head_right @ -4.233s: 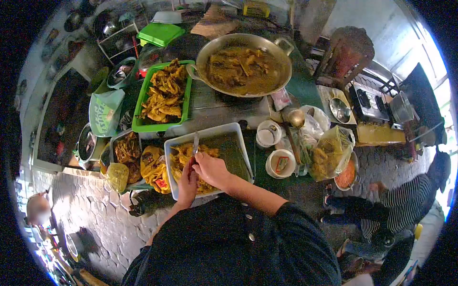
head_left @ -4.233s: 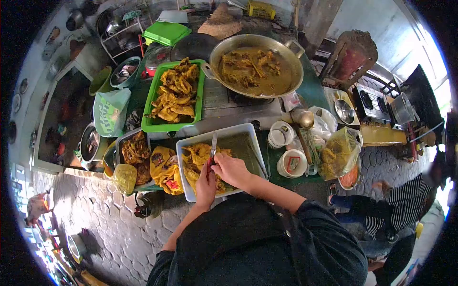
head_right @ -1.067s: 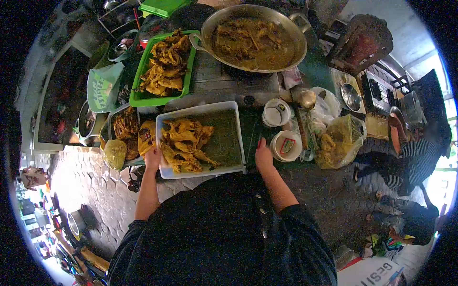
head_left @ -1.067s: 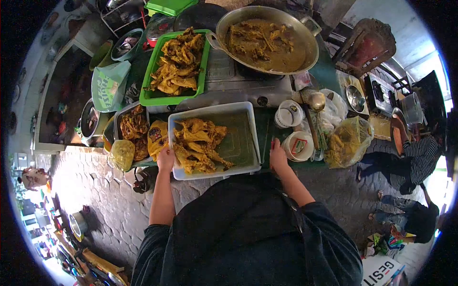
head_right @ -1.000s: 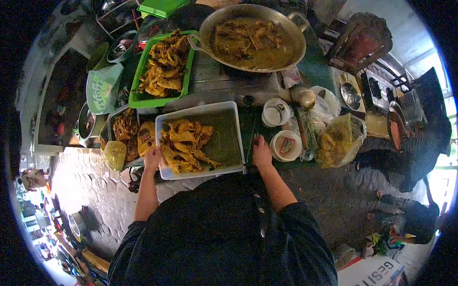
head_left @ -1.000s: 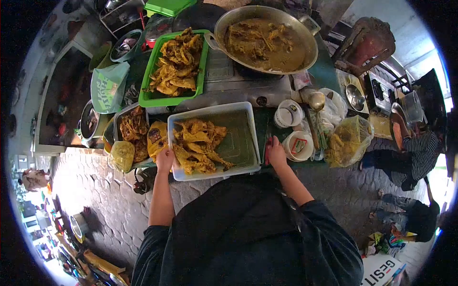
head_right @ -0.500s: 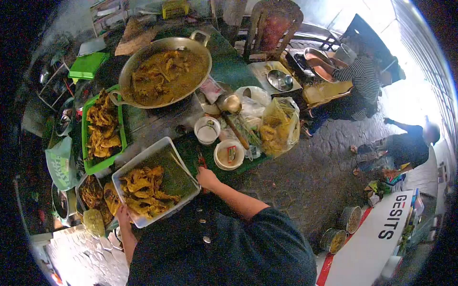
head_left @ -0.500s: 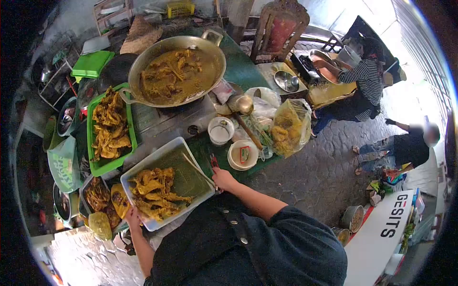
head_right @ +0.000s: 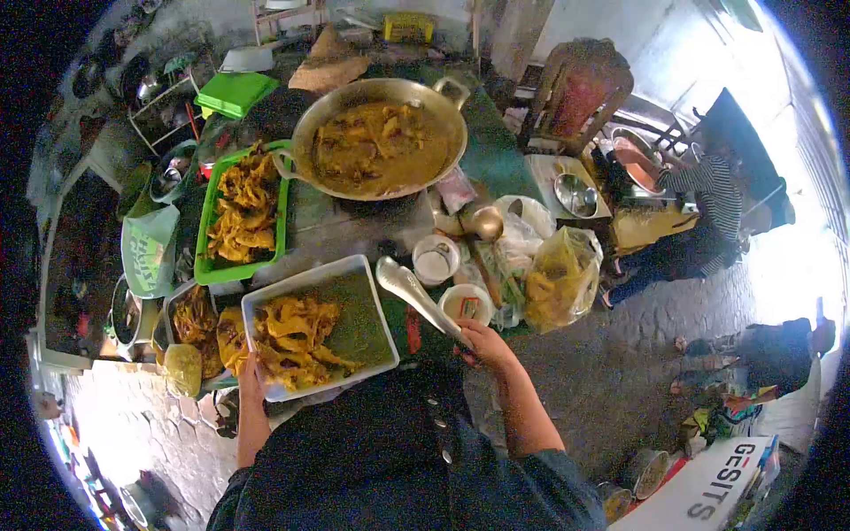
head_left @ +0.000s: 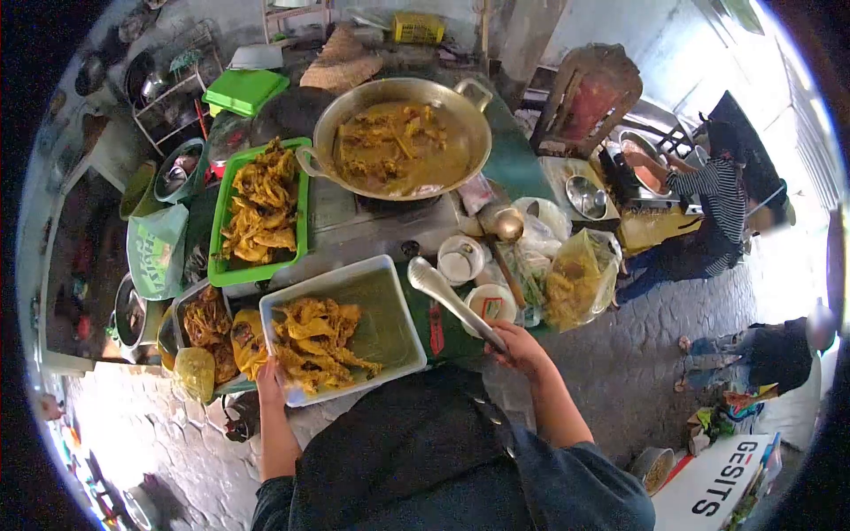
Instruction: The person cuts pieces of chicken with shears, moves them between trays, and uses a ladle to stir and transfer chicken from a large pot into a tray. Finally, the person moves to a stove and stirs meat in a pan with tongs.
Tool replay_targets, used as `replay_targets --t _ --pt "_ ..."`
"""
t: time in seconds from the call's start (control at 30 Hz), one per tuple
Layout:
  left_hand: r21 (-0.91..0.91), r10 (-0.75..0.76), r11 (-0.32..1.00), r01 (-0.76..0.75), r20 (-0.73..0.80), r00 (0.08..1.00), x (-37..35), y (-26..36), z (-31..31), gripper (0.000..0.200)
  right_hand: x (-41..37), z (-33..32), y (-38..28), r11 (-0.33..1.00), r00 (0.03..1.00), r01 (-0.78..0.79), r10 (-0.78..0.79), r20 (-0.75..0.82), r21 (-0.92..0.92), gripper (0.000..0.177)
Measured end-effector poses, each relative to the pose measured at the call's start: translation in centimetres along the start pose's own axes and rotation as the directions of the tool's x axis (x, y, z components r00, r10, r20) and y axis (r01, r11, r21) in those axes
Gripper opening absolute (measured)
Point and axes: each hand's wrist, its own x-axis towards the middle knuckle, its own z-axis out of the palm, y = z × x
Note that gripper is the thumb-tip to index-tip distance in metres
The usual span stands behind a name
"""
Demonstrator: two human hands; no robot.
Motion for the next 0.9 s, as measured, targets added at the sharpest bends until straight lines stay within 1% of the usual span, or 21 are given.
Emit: replay_targets --t 0.07,0.1,0.13,0.17,0.2,0.23,0.27,0.33,0.37,0.43,0.47,0.5,0.53,0.6,0.63,0.7,0.73,0.77,0.83,0.87,0.9 --pt "0.012 0.081 0.997 -0.082 0.051 0.995 0.6 -0.9 -1.2 0.021 -0.6 -1.2 -0.5 0.977 0.982 0.186 -0.190 -0.023 -0.108 0.038" --pt "-0.014 0.147 0.989 -0.147 0.142 0.979 0.8 -1.6 -1.1 0.021 -0.9 -1.4 -1.8 0.969 0.999 -0.042 0.040 0.014 0.244 0.044" --pt "0.090 0.106 0.989 -0.121 0.158 0.982 3.3 -3.3 -3.2 0.023 -0.1 -1.9 -1.3 0.955 0.996 0.046 -0.066 0.058 0.292 0.043" --pt "-0.062 0.055 0.997 -0.047 0.133 0.990 1.9 -2.8 -2.9 0.029 -1.9 -1.4 -3.6 0.946 0.992 0.089 -0.111 0.053 0.311 0.042" --pt "0.025 0.161 0.986 -0.168 0.177 0.971 2.8 -3.8 -3.8 0.032 -2.4 -1.3 -4.4 0.901 0.968 0.213 -0.247 0.043 0.377 0.043" --pt "0.461 0.323 0.806 -0.372 0.185 0.928 3.8 -5.3 -6.4 0.035 -1.2 -2.5 -3.9 0.894 0.936 0.280 -0.335 0.107 0.350 0.042" --pt "0.782 0.473 0.412 -0.468 0.256 0.843 4.5 -5.9 -7.8 0.037 -1.4 -2.9 -5.0 0.888 0.914 0.301 -0.373 0.162 0.348 0.043" --pt "0.448 0.306 0.867 -0.219 -0.132 0.943 1.8 -6.0 -6.7 0.051 -2.4 -2.9 -7.8 0.877 0.914 0.348 -0.396 0.087 0.331 0.044" --pt "0.449 0.312 0.864 -0.225 -0.129 0.941 2.0 -5.5 -6.3 0.051 -1.8 -3.5 -8.6 0.874 0.912 0.352 -0.401 0.087 0.335 0.044" --pt "0.311 0.225 0.934 -0.176 -0.128 0.966 -1.0 -7.9 -6.5 0.057 0.1 -4.7 -9.7 0.873 0.873 0.485 -0.486 -0.022 -0.053 0.044" --pt "0.238 0.179 0.960 -0.146 -0.124 0.976 -1.2 -8.1 -5.9 0.059 1.3 -5.4 -10.1 0.872 0.873 0.486 -0.488 -0.018 -0.050 0.044" --pt "0.163 0.132 0.980 -0.111 -0.120 0.984 -2.0 -8.8 -4.5 0.062 2.6 -6.0 -10.5 0.712 0.739 0.580 -0.664 -0.112 -0.396 0.047" --pt "0.087 0.087 0.993 -0.077 -0.122 0.989 -2.0 -7.9 -1.9 0.065 3.7 -6.2 -11.2 0.467 0.559 0.546 -0.822 -0.114 -0.695 0.049" --pt "-0.071 0.017 0.997 -0.029 -0.165 0.986 -2.5 -6.7 2.1 0.070 2.8 -5.4 -14.8 0.618 0.703 0.444 -0.690 -0.176 -0.649 0.041" --pt "-0.158 -0.010 0.987 -0.020 -0.191 0.982 -4.4 -7.1 4.9 0.072 3.0 -5.4 -16.2 0.563 0.686 0.415 -0.710 -0.161 -0.714 0.038" --pt "-0.330 -0.068 0.944 -0.017 -0.243 0.968 -5.7 -7.9 1.2 0.078 4.0 -5.3 -18.5 0.491 0.708 0.349 -0.696 -0.118 -0.798 0.032" --pt "-0.029 -0.001 1.000 -0.011 -0.386 0.922 -10.6 -1.9 8.0 0.077 4.5 -5.2 -19.7 0.471 0.742 0.307 -0.663 -0.102 -0.827 0.030" --pt "-0.399 -0.101 0.916 -0.037 -0.320 0.942 -6.2 -6.0 3.7 0.076 4.2 -4.5 -21.2 0.391 0.748 0.290 -0.661 -0.047 -0.874 0.028" --pt "-0.432 -0.071 0.895 -0.115 -0.392 0.917 -4.6 -6.9 3.5 0.071 5.2 -4.4 -23.1 0.207 0.698 0.342 -0.709 0.100 -0.917 0.025" --pt "-0.466 -0.068 0.875 -0.132 -0.389 0.919 -4.0 -7.1 3.4 0.071 6.0 -4.4 -23.7 0.193 0.698 0.361 -0.705 0.127 -0.912 0.025" --pt "-0.461 0.065 0.862 -0.208 -0.307 0.950 -4.6 -6.3 4.3 0.072 6.8 -4.2 -24.6 0.076 0.692 0.351 -0.693 0.203 -0.933 0.026"
